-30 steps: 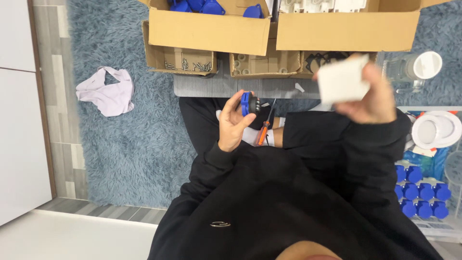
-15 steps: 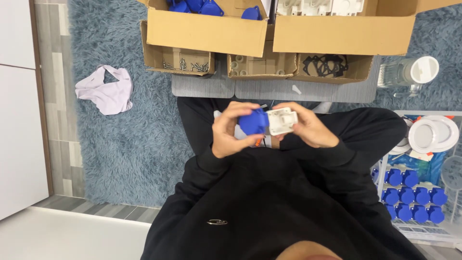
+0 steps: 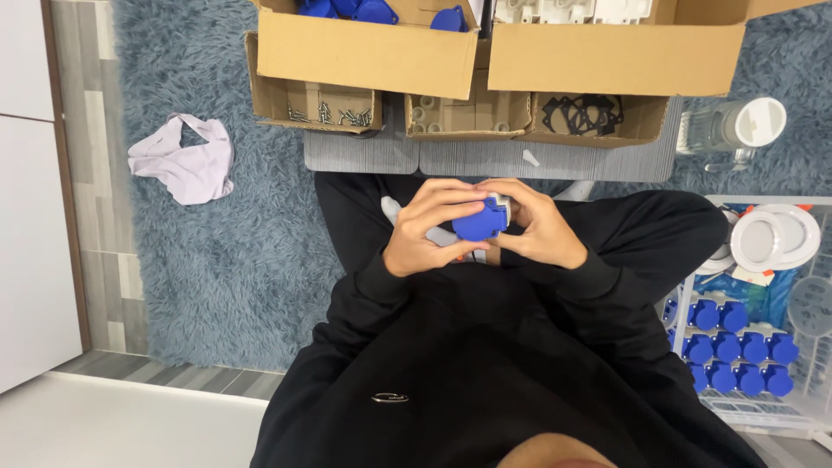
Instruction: Assemble small electrical components using a screwdriver and manual manipulation
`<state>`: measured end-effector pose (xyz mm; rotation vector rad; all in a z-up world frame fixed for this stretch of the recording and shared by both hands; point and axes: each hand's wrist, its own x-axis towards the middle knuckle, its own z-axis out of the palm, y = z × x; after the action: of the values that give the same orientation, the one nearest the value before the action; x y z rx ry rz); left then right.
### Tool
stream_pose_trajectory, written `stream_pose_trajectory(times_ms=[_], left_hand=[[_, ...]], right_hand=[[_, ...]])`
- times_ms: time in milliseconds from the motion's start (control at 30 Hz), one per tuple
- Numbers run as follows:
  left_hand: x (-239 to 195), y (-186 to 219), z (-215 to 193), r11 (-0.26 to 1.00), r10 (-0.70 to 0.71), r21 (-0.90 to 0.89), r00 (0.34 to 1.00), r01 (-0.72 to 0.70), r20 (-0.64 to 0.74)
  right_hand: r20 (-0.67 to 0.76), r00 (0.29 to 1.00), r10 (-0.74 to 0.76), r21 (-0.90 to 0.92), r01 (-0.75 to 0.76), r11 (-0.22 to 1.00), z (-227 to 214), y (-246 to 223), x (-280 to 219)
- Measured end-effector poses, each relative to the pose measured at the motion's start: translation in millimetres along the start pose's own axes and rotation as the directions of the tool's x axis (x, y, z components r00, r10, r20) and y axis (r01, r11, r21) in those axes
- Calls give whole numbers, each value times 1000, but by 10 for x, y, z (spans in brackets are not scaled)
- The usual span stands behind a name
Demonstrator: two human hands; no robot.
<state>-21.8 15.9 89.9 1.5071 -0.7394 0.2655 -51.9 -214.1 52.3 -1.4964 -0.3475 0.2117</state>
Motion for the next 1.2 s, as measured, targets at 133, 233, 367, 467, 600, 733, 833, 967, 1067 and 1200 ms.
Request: stream_pose_trajectory(times_ms=[133,233,367,467,600,733,833,967,1067,1200], left_hand=[[-56,-72,35,999,-29,-35,1000,29,-11],[-41,-85,20,998,-45,-40,999,46,16],[-32,-101,7,990,-107,-87,993,110,43],[-72,-213,-20,983,-128,-126,990,134,58],[-106,-289,-31,972,-170,-151,983,179,72],[-170,-306,-15,935,-212,-266,971,235,115],[-301,-403,29,826,-364,-396,916,402,170],[-468,-530,91,701,-469,-481,849,527,246],[-458,-548,95,666,-518,-514,831,541,203],[-464,-569,27,664,-583,-517,807,541,95]], right_hand=[[-18,999,-34,-54,33,998,-6,-4,30],[-36,998,-47,-103,43,994,-22,-15,35],[-52,993,-102,-240,87,967,-9,-110,93],[-56,989,-134,-315,110,943,-25,-88,92],[-63,987,-148,-387,112,915,-18,-121,119],[-79,988,-132,-343,97,934,51,-196,111],[-40,981,-190,-430,154,889,68,-337,173],[-10,960,-278,-540,229,810,61,-269,193],[29,965,-261,-561,232,795,57,-306,217],[211,977,-43,-438,134,889,-102,-714,330]])
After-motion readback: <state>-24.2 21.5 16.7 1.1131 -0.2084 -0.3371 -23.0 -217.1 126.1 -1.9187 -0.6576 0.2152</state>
